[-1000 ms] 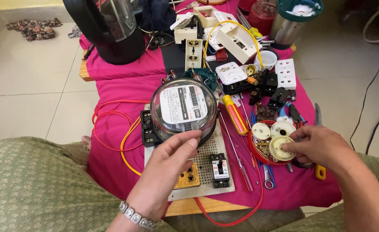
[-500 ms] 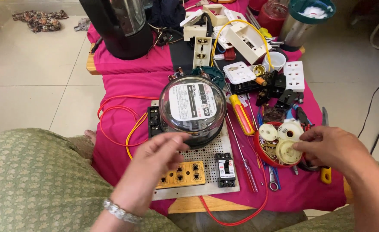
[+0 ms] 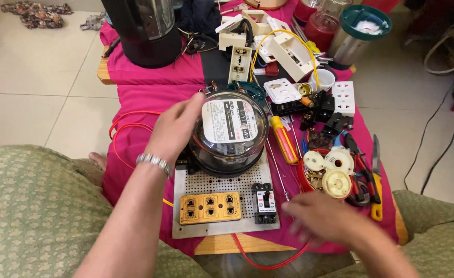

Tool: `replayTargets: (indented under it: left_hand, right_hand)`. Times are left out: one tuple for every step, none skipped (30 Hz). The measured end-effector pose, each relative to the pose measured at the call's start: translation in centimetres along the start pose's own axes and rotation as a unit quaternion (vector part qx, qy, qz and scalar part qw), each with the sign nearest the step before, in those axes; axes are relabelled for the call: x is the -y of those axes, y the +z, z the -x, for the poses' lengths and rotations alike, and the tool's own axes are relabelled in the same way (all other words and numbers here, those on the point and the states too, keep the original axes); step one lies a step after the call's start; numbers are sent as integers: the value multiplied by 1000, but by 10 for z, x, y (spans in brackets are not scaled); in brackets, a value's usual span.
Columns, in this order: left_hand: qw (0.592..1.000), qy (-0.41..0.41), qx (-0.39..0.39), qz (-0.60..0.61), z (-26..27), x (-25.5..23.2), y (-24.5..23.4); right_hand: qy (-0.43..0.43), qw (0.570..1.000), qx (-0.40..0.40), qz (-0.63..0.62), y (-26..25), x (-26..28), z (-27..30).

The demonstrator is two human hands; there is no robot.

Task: The person is wiring and assembling an electrical meter and circuit breakers on a test board using a screwdriver.

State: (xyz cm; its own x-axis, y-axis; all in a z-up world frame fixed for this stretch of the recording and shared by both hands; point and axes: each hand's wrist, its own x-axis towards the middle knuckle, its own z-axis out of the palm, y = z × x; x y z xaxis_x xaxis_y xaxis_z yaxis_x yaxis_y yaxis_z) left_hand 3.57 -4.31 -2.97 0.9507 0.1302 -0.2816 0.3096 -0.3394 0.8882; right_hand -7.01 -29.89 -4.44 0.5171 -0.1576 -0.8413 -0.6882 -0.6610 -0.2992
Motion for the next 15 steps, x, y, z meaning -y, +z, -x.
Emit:
replayTargets:
  left_hand:
    - [1000,1,0,2,-9,2,1]
    - [998,28,25,-44,-18,4,1]
    - [993,55,52,-89,-27,6,2]
    - [993,57,52,-87,-29,6,2]
    - [992,63,52,-95,-31,6,2]
    - [991,70,52,-104,-33,6,2]
    - [991,70,53,-101,-33,7,1]
    - [995,48,57,-67,-34,8,0]
    - [997,23,61,-33,-34,10,-1]
    - [997,22,62,-31,-37,8,-2]
    - [993,30,90,-74,-40,6,-3]
    - [985,38,118,-118,-43,4,-5]
    - [986,38,117,-115,-43,4,-8]
    - [989,8,103,-106,-42,3,-11]
    - [991,-20,91,-97,-41,2,-11]
  right_hand:
    - [0,1000,-2,1,6,-8,-11]
    - [0,997,32,-69,12,-16,-22]
    - [0,988,65,-138,18,-25,-32]
    - [0,989,62,-138,20,-22,-30]
    - [1,992,43,-119,22,-21,-27]
    - [2,995,24,-101,25,-19,-25]
    - [3,995,22,-99,28,-22,-30]
    - [14,992,1,-124,32,-25,-35]
    - [26,988,-20,-148,36,-29,-40]
    - [28,989,-20,-146,38,-24,-36]
    - [28,991,-44,-119,40,-20,-32]
    - [27,993,-68,-93,42,-15,-27]
    - [27,993,-69,-91,44,-17,-30]
    - [16,990,-68,-121,45,-19,-33]
    - [7,986,-69,-153,47,-22,-36]
